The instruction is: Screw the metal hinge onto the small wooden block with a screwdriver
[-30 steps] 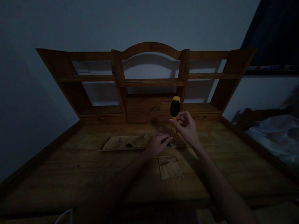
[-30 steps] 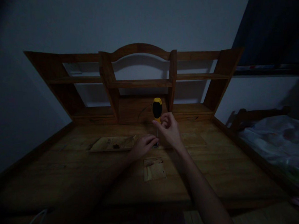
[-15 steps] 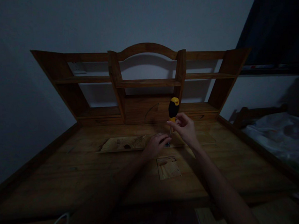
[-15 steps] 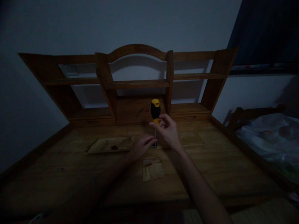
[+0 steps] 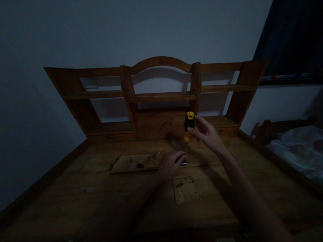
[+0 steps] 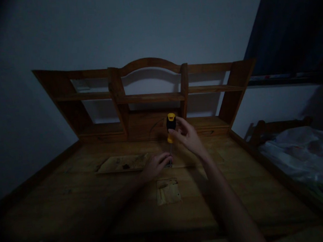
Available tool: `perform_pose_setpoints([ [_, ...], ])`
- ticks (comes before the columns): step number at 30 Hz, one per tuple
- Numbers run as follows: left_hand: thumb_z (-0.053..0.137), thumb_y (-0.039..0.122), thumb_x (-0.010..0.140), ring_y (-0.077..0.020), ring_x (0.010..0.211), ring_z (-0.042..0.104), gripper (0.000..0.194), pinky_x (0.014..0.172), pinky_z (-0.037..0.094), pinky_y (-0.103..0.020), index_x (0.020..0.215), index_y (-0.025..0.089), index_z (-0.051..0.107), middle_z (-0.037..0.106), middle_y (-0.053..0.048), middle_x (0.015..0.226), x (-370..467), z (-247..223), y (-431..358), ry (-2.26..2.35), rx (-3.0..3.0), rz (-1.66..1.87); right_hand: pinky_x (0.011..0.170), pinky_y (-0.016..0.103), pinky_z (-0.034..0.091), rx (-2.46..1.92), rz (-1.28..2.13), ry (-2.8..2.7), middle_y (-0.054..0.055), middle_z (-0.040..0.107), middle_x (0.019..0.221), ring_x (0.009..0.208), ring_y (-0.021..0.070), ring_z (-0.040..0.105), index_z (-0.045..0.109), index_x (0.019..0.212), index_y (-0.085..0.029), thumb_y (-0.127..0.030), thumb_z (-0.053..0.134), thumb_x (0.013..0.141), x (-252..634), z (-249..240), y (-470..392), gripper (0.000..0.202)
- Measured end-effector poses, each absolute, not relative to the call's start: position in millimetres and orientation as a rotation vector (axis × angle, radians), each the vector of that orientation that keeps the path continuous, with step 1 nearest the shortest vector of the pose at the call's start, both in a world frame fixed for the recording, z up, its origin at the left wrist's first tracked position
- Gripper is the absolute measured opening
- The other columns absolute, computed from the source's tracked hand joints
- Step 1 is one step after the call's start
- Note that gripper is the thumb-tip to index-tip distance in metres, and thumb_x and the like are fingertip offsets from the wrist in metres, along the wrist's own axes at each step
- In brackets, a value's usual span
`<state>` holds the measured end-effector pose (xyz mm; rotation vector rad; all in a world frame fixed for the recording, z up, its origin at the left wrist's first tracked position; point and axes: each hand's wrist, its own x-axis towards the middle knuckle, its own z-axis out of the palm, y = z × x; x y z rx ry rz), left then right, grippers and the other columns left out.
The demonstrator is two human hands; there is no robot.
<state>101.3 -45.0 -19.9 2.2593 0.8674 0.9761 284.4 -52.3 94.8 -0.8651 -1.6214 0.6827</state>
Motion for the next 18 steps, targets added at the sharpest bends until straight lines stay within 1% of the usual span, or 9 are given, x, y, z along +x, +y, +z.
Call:
perform_pose_setpoints([
  [2,0.043,0.033,0.1,-0.0159,0.092,0.062,0.025,0.086,0.045,-0.026,0.093,0.02,0.064,0.068,-0.001,0.095,101.6,-19.9,-44.9,0.858,2.265,0.963,0.058,0.025,0.047,-0.908,0.778,-1.868,0.005,0.065,0.112,0.079,0.0164,0.062,0.052,0.128,-0.027,-0.038,0.068,0.081,297.1,125.0,-47.0,0.051],
  [3,0.043,0.032,0.1,-0.0155,0.091,0.062,0.025,0.085,0.045,-0.026,0.091,0.02,0.063,0.067,-0.001,0.094,101.6,-19.8,-45.0,0.852,2.266,0.958,0.059,0.025,0.049,-0.921,0.814,-2.002,0.004,0.067,0.108,0.08,0.0172,0.063,0.054,0.126,-0.026,-0.038,0.069,0.08,302.5,139.3,-44.7,0.049],
  [6,0.043,0.03,0.1,-0.0145,0.09,0.061,0.025,0.083,0.045,-0.025,0.089,0.02,0.063,0.066,0.0,0.092,101.4,-19.7,-45.3,0.855,2.26,0.973,0.061,0.027,0.05,-1.018,0.784,-2.24,0.002,0.069,0.095,0.076,0.0175,0.064,0.052,0.13,-0.027,-0.036,0.068,0.08,310.4,168.1,-40.4,0.053],
  [9,0.043,0.029,0.1,-0.014,0.09,0.061,0.024,0.083,0.044,-0.024,0.09,0.02,0.063,0.066,0.0,0.093,100.8,-20.2,-45.5,0.857,2.263,0.972,0.06,0.026,0.049,-1.053,0.704,-2.288,0.001,0.068,0.093,0.074,0.0165,0.064,0.049,0.131,-0.028,-0.037,0.065,0.082,306.0,172.3,-39.9,0.052],
  [12,0.044,0.029,0.1,-0.0137,0.091,0.06,0.023,0.083,0.044,-0.024,0.09,0.02,0.063,0.065,0.0,0.093,100.7,-21.2,-44.7,0.838,2.266,0.974,0.059,0.026,0.047,-1.085,0.614,-2.276,0.001,0.068,0.09,0.072,0.0158,0.063,0.051,0.123,-0.026,-0.038,0.062,0.084,296.3,167.4,-42.3,0.043],
  [14,0.044,0.028,0.1,-0.0134,0.091,0.061,0.023,0.083,0.044,-0.024,0.091,0.02,0.063,0.065,0.0,0.093,101.0,-21.9,-43.8,0.822,2.269,0.981,0.057,0.025,0.044,-1.137,0.479,-2.277,0.0,0.067,0.085,0.069,0.0154,0.062,0.053,0.114,-0.024,-0.042,0.064,0.083,290.4,166.9,-45.3,0.037],
  [16,0.047,0.03,0.099,-0.0136,0.09,0.061,0.019,0.083,0.045,-0.024,0.093,0.02,0.062,0.066,0.0,0.093,100.8,-22.2,-42.9,0.824,2.276,0.977,0.054,0.024,0.04,-1.214,0.296,-2.275,-0.001,0.065,0.078,0.064,0.0153,0.06,0.054,0.104,-0.023,-0.048,0.067,0.08,286.3,168.8,-49.2,0.037],
  [18,0.054,0.034,0.095,-0.0145,0.09,0.062,0.016,0.083,0.046,-0.025,0.097,0.02,0.061,0.066,0.0,0.096,99.2,-21.9,-42.1,0.834,2.312,0.937,0.051,0.025,0.037,-1.289,0.143,-2.26,-0.001,0.063,0.073,0.061,0.0159,0.058,0.053,0.099,-0.022,-0.054,0.068,0.078,284.2,171.0,-53.0,0.041],
])
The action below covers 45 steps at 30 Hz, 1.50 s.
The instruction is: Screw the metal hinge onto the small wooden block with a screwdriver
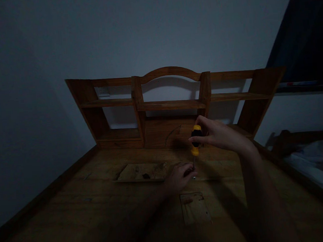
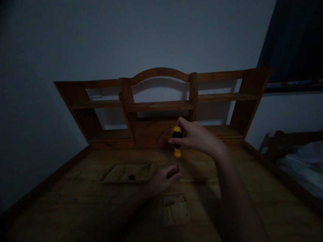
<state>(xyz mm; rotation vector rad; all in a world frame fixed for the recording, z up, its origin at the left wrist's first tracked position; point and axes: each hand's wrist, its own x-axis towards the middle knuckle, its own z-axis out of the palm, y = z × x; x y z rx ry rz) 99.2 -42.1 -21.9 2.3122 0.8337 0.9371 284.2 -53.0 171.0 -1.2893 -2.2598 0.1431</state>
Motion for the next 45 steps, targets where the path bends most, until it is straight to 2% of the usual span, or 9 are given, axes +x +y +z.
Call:
perform_pose_setpoints([
  [6,0.064,0.044,0.087,-0.0241,0.11,0.057,0.035,0.095,0.045,-0.035,0.112,0.019,0.056,0.063,-0.007,0.116,87.9,-18.0,-41.6,0.857,2.694,0.763,0.066,0.027,0.044,-1.156,0.158,-2.358,0.004,0.068,0.097,0.079,0.0184,0.064,0.052,0.113,-0.024,-0.041,0.063,0.085,285.8,171.2,-57.8,0.034],
  [12,0.059,0.048,0.09,-0.0243,0.111,0.056,0.035,0.095,0.045,-0.036,0.111,0.02,0.055,0.061,-0.008,0.117,84.9,-19.1,-40.8,0.9,2.782,0.748,0.076,0.029,0.046,-1.112,0.11,-2.407,0.003,0.07,0.101,0.089,0.0198,0.064,0.063,0.1,-0.023,-0.033,0.06,0.087,284.7,168.7,-53.0,0.017],
  [17,0.055,0.05,0.092,-0.0234,0.11,0.056,0.035,0.095,0.045,-0.037,0.113,0.021,0.055,0.06,-0.007,0.116,85.6,-21.0,-39.9,0.937,2.772,0.773,0.08,0.028,0.046,-1.157,0.094,-2.404,0.006,0.068,0.114,0.094,0.0198,0.064,0.061,0.12,-0.021,-0.021,0.058,0.084,288.2,169.6,-56.9,0.036],
  [21,0.054,0.049,0.093,-0.0224,0.109,0.056,0.031,0.094,0.045,-0.036,0.108,0.021,0.056,0.06,-0.006,0.114,86.1,-22.9,-38.1,0.915,2.77,0.773,0.072,0.027,0.045,-1.174,0.091,-2.407,0.005,0.071,0.103,0.084,0.0184,0.065,0.06,0.123,-0.021,-0.029,0.057,0.089,285.6,171.5,-61.5,0.035],
  [24,0.056,0.047,0.092,-0.0217,0.107,0.055,0.03,0.094,0.045,-0.035,0.107,0.021,0.057,0.06,-0.006,0.113,86.6,-25.2,-35.9,0.895,2.747,0.781,0.07,0.028,0.043,-1.216,-0.033,-2.369,0.006,0.071,0.095,0.083,0.0202,0.065,0.064,0.109,-0.022,-0.04,0.058,0.091,276.6,169.3,-61.1,0.027],
  [28,0.058,0.046,0.091,-0.0219,0.108,0.054,0.031,0.094,0.045,-0.035,0.109,0.021,0.057,0.059,-0.006,0.114,86.0,-24.9,-34.7,0.874,2.727,0.778,0.071,0.032,0.045,-1.319,-0.118,-2.32,0.009,0.071,0.093,0.085,0.0242,0.065,0.063,0.1,-0.021,-0.054,0.053,0.091,266.6,164.4,-59.1,0.036],
  [34,0.059,0.045,0.091,-0.0225,0.108,0.054,0.029,0.094,0.044,-0.035,0.107,0.02,0.057,0.058,-0.006,0.113,85.2,-22.5,-36.1,0.869,2.725,0.773,0.092,0.035,0.044,-1.241,-0.09,-2.342,0.009,0.065,0.124,0.111,0.0263,0.061,0.058,0.124,-0.019,-0.03,0.052,0.088,270.7,165.9,-61.4,0.038],
  [39,0.061,0.04,0.089,-0.0225,0.107,0.053,0.025,0.092,0.045,-0.035,0.103,0.02,0.057,0.057,-0.007,0.111,84.9,-21.0,-36.9,0.827,2.736,0.759,0.075,0.029,0.044,-1.301,-0.095,-2.345,0.007,0.072,0.1,0.091,0.0232,0.066,0.065,0.103,-0.02,-0.033,0.052,0.091,270.7,168.9,-62.4,0.022],
  [45,0.063,0.034,0.087,-0.0221,0.106,0.052,0.023,0.093,0.044,-0.034,0.104,0.02,0.057,0.056,-0.007,0.112,85.1,-21.6,-36.8,0.822,2.745,0.747,0.065,0.03,0.04,-1.443,-0.286,-2.277,0.01,0.07,0.085,0.082,0.026,0.066,0.058,0.103,-0.019,-0.056,0.041,0.096,260.6,163.9,-63.5,0.041],
])
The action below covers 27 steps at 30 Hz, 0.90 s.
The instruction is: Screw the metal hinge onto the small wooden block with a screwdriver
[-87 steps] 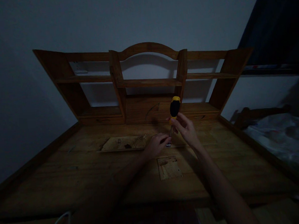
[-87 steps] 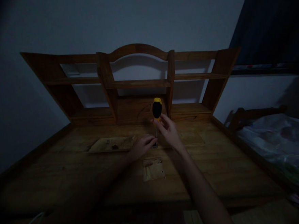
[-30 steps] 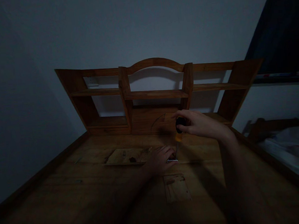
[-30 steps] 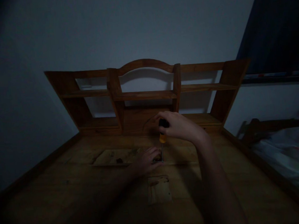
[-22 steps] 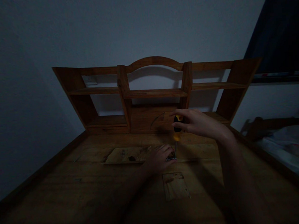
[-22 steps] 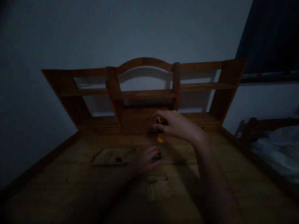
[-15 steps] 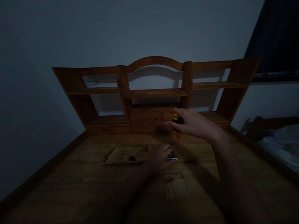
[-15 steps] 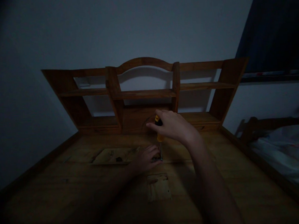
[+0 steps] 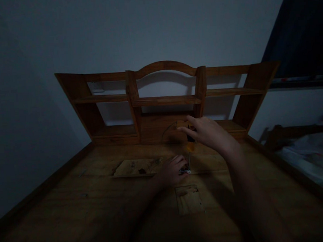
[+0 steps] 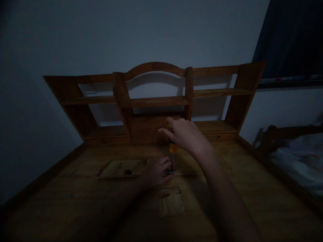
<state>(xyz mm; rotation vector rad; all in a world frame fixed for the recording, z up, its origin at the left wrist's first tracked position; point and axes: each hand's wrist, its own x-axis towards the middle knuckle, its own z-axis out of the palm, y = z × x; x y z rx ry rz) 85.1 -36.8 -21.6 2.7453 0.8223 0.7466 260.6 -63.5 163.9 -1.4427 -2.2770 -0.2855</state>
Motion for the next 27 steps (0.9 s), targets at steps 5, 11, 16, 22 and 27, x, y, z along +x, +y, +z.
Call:
perform_pose_setpoints([
  [5,0.061,0.034,0.087,-0.023,0.105,0.052,0.023,0.093,0.044,-0.036,0.104,0.02,0.056,0.055,-0.007,0.112,84.7,-21.6,-37.1,0.834,2.755,0.725,0.076,0.033,0.043,-1.418,-0.151,-2.338,0.011,0.07,0.096,0.09,0.0259,0.065,0.054,0.111,-0.019,-0.041,0.035,0.099,261.4,164.3,-64.2,0.031],
  [11,0.059,0.034,0.087,-0.0246,0.109,0.051,0.027,0.095,0.044,-0.038,0.111,0.021,0.055,0.054,-0.008,0.116,84.3,-19.3,-39.8,0.841,2.783,0.706,0.086,0.033,0.044,-1.251,-0.085,-2.401,0.009,0.067,0.112,0.106,0.0252,0.062,0.053,0.118,-0.02,-0.029,0.044,0.094,265.6,163.7,-59.5,0.027],
  [16,0.057,0.033,0.087,-0.025,0.107,0.052,0.03,0.093,0.044,-0.037,0.113,0.018,0.053,0.055,-0.01,0.116,85.4,-16.8,-42.2,0.821,2.878,0.665,0.075,0.032,0.044,-1.344,-0.18,-2.324,0.009,0.071,0.098,0.092,0.0253,0.066,0.056,0.114,-0.021,-0.043,0.044,0.096,266.5,158.7,-55.0,0.03],
  [22,0.055,0.036,0.088,-0.025,0.106,0.052,0.028,0.091,0.045,-0.037,0.111,0.02,0.053,0.055,-0.009,0.115,85.1,-16.6,-42.1,0.834,2.924,0.645,0.072,0.032,0.044,-1.413,-0.162,-2.318,0.01,0.072,0.095,0.088,0.0254,0.066,0.057,0.119,-0.02,-0.041,0.047,0.093,270.8,161.6,-55.4,0.034],
  [27,0.055,0.033,0.087,-0.0256,0.107,0.052,0.029,0.091,0.045,-0.037,0.111,0.018,0.052,0.056,-0.01,0.114,84.7,-14.7,-43.8,0.831,2.935,0.63,0.075,0.03,0.043,-1.32,-0.102,-2.364,0.009,0.07,0.104,0.095,0.0246,0.065,0.059,0.117,-0.019,-0.034,0.051,0.09,272.1,164.5,-56.8,0.031],
])
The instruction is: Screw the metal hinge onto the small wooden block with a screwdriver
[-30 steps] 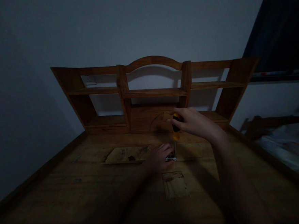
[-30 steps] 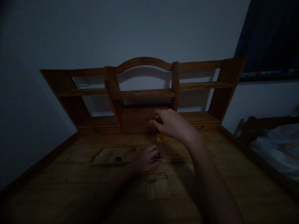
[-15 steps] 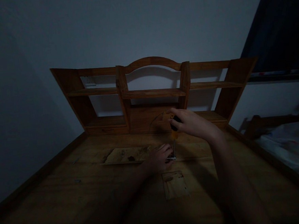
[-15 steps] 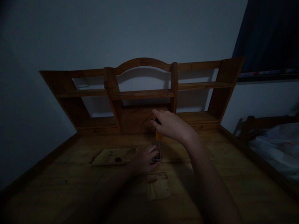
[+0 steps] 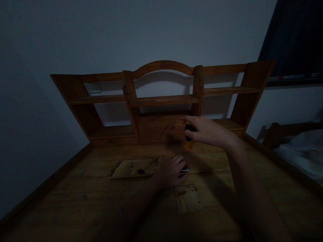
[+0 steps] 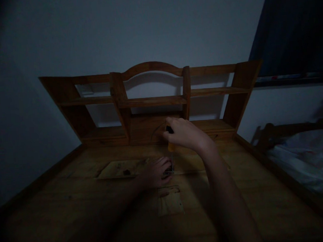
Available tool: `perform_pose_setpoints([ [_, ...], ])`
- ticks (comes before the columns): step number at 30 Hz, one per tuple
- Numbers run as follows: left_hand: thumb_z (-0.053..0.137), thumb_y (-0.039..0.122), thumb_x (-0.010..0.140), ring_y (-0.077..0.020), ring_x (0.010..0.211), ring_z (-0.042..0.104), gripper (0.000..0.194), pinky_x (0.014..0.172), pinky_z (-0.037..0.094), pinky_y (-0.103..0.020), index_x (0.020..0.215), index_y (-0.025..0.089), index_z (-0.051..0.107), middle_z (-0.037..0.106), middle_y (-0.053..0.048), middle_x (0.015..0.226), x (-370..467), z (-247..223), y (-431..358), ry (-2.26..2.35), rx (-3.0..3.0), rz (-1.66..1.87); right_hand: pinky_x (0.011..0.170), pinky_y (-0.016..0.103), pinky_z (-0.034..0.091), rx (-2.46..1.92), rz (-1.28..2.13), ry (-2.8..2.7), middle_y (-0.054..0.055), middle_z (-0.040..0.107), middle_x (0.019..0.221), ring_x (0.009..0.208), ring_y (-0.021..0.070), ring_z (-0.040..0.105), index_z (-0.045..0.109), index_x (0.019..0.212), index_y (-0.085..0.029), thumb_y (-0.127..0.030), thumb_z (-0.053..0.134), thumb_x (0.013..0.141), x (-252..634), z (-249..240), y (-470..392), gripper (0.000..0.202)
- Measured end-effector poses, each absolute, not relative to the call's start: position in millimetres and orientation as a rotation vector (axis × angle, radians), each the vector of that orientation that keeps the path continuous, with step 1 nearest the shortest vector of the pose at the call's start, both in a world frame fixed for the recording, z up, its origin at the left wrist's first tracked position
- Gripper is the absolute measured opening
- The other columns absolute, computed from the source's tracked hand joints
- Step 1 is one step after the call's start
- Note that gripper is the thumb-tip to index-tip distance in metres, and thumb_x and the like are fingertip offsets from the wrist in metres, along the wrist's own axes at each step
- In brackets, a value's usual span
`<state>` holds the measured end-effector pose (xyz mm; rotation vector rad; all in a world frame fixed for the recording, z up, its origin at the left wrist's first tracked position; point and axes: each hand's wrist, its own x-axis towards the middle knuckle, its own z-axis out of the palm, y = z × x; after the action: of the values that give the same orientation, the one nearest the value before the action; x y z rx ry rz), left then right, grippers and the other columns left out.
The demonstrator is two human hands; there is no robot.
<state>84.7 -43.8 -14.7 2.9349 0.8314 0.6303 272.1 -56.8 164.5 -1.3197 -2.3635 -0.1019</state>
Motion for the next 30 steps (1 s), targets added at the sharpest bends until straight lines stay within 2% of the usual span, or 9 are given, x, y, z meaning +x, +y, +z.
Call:
perform_pose_setpoints([
  [4,0.056,0.031,0.085,-0.0259,0.106,0.052,0.027,0.091,0.044,-0.037,0.109,0.018,0.052,0.056,-0.01,0.113,85.6,-15.5,-44.2,0.855,2.929,0.645,0.073,0.03,0.043,-1.307,-0.12,-2.349,0.009,0.071,0.1,0.09,0.023,0.065,0.059,0.114,-0.019,-0.037,0.051,0.092,270.8,163.1,-55.6,0.029],
  [7,0.056,0.032,0.085,-0.0253,0.104,0.052,0.027,0.09,0.045,-0.036,0.108,0.019,0.052,0.055,-0.009,0.112,86.2,-16.3,-43.4,0.876,2.904,0.636,0.069,0.031,0.042,-1.342,-0.184,-2.327,0.009,0.071,0.091,0.085,0.024,0.066,0.061,0.106,-0.02,-0.045,0.049,0.094,269.6,161.3,-55.0,0.03],
  [12,0.052,0.034,0.089,-0.0246,0.104,0.052,0.025,0.089,0.046,-0.036,0.11,0.02,0.051,0.055,-0.009,0.112,86.6,-16.1,-42.8,0.868,2.886,0.641,0.067,0.034,0.043,-1.484,-0.226,-2.251,0.011,0.07,0.084,0.082,0.0278,0.066,0.061,0.105,-0.02,-0.063,0.043,0.091,269.0,161.5,-56.0,0.049],
  [15,0.051,0.033,0.091,-0.0247,0.105,0.052,0.025,0.09,0.045,-0.037,0.112,0.019,0.051,0.056,-0.009,0.114,86.7,-16.6,-42.8,0.872,2.888,0.647,0.074,0.037,0.045,-1.487,-0.209,-2.25,0.013,0.071,0.097,0.09,0.0297,0.066,0.06,0.113,-0.018,-0.051,0.043,0.094,269.6,163.6,-56.1,0.042],
  [19,0.051,0.033,0.091,-0.025,0.105,0.053,0.027,0.091,0.046,-0.038,0.113,0.018,0.051,0.056,-0.01,0.113,87.0,-17.5,-42.7,0.868,2.893,0.663,0.08,0.034,0.045,-1.329,-0.138,-2.339,0.01,0.07,0.107,0.097,0.0264,0.065,0.061,0.115,-0.019,-0.034,0.048,0.091,268.8,165.8,-56.6,0.031],
  [23,0.051,0.033,0.091,-0.0255,0.106,0.053,0.028,0.091,0.046,-0.039,0.114,0.017,0.051,0.056,-0.01,0.114,87.3,-17.0,-43.0,0.856,2.897,0.677,0.072,0.031,0.043,-1.356,-0.194,-2.335,0.009,0.072,0.097,0.087,0.0237,0.066,0.062,0.106,-0.019,-0.04,0.045,0.094,264.6,164.7,-58.3,0.029],
  [27,0.053,0.034,0.09,-0.0258,0.105,0.054,0.026,0.091,0.047,-0.04,0.111,0.018,0.051,0.057,-0.01,0.112,87.3,-16.4,-43.1,0.847,2.874,0.695,0.064,0.032,0.042,-1.496,-0.288,-2.302,0.011,0.072,0.087,0.081,0.0269,0.066,0.06,0.111,-0.018,-0.055,0.043,0.093,261.5,163.1,-60.7,0.044],
  [30,0.057,0.038,0.088,-0.0263,0.104,0.055,0.032,0.09,0.048,-0.04,0.112,0.019,0.051,0.057,-0.01,0.111,86.7,-17.4,-42.3,0.852,2.83,0.727,0.067,0.034,0.043,-1.547,-0.299,-2.298,0.012,0.072,0.092,0.085,0.0295,0.067,0.059,0.117,-0.017,-0.051,0.043,0.093,262.1,164.8,-61.9,0.044],
])
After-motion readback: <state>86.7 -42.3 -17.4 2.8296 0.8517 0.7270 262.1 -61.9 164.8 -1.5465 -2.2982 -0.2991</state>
